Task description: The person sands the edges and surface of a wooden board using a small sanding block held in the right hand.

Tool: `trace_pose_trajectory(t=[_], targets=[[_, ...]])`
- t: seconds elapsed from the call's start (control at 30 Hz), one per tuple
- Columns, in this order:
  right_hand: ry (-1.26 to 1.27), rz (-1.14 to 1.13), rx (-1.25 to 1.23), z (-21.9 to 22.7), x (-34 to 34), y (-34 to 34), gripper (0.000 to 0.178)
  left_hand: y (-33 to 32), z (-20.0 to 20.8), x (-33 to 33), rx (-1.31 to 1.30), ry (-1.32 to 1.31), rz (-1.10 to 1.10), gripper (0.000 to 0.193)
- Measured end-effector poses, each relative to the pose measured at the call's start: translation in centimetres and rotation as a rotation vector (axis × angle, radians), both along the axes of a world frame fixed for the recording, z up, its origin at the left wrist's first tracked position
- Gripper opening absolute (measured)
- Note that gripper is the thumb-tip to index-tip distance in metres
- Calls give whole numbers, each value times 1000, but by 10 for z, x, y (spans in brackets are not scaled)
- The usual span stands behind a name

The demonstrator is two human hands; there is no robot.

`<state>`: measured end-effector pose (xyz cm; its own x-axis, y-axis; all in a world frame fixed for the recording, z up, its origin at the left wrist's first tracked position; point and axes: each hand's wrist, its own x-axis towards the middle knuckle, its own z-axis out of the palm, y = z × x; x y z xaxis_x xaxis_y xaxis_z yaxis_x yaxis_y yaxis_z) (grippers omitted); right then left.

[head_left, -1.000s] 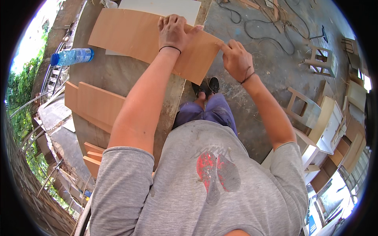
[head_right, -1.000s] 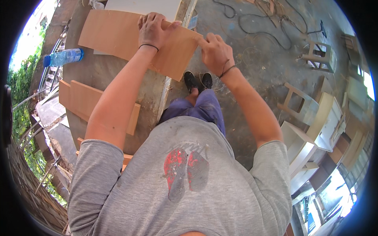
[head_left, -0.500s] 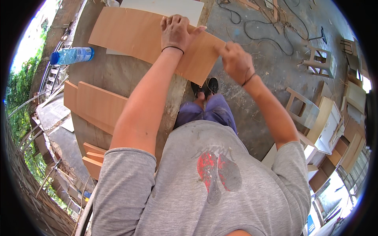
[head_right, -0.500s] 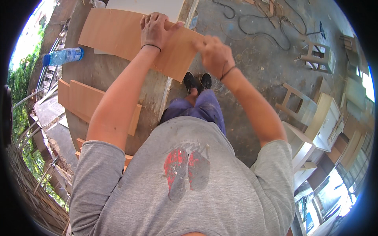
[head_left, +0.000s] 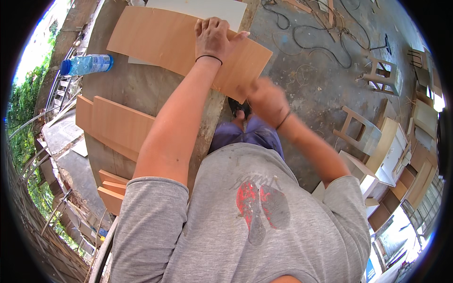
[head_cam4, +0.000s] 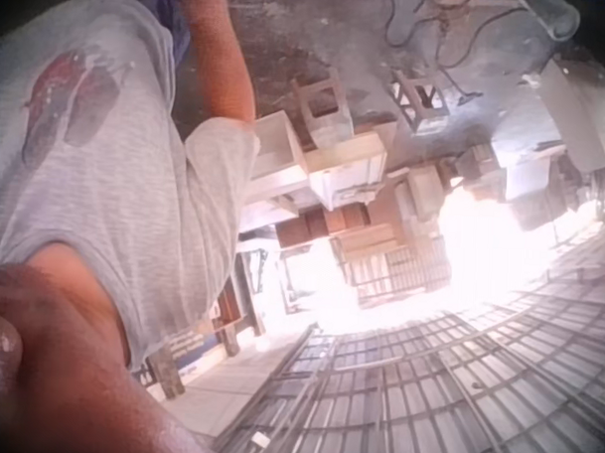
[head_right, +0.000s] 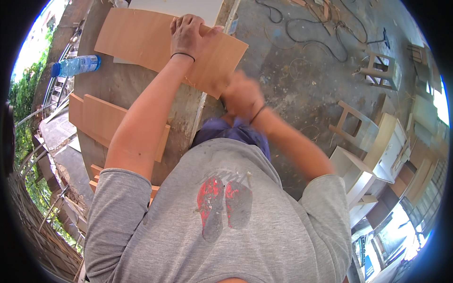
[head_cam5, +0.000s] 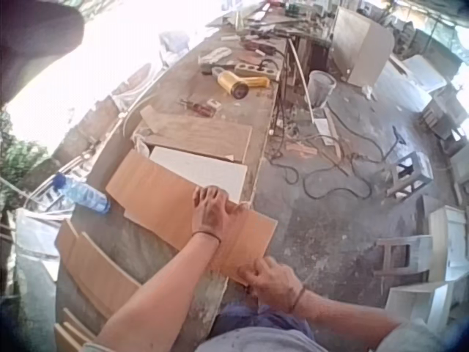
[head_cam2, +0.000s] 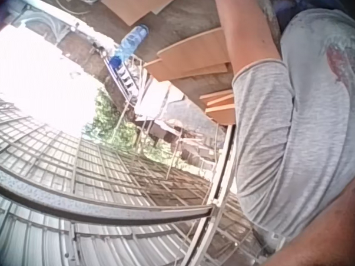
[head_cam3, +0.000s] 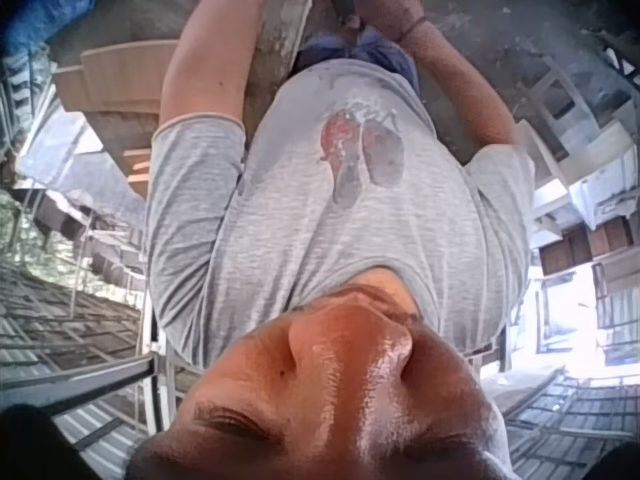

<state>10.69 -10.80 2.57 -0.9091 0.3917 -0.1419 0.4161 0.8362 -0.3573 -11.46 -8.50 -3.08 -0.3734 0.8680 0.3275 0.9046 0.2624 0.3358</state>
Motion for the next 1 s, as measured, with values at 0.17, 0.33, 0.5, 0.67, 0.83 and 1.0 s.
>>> trace_pose_trajectory(t=[0.17,0.33,0.5,0.67,0.83,1.0], targets=[[57,139,-202,-3,19,-62,44,3,1,3,-14,-37,-14,60],[44,-231,-50,11,2,13,45,1,1,2,5,-8,-13,55],[-39,128,-199,-6,17,-65,46,2,6,3,-89,-95,-37,64],[108,-99,-95,10,4,-8,47,1,3,4,-43,-43,0,58],[65,105,-126,-2,12,-51,45,1,1,5,-4,-18,-1,54],[134,-126,-94,16,2,-23,47,4,2,4,27,-7,0,54]])
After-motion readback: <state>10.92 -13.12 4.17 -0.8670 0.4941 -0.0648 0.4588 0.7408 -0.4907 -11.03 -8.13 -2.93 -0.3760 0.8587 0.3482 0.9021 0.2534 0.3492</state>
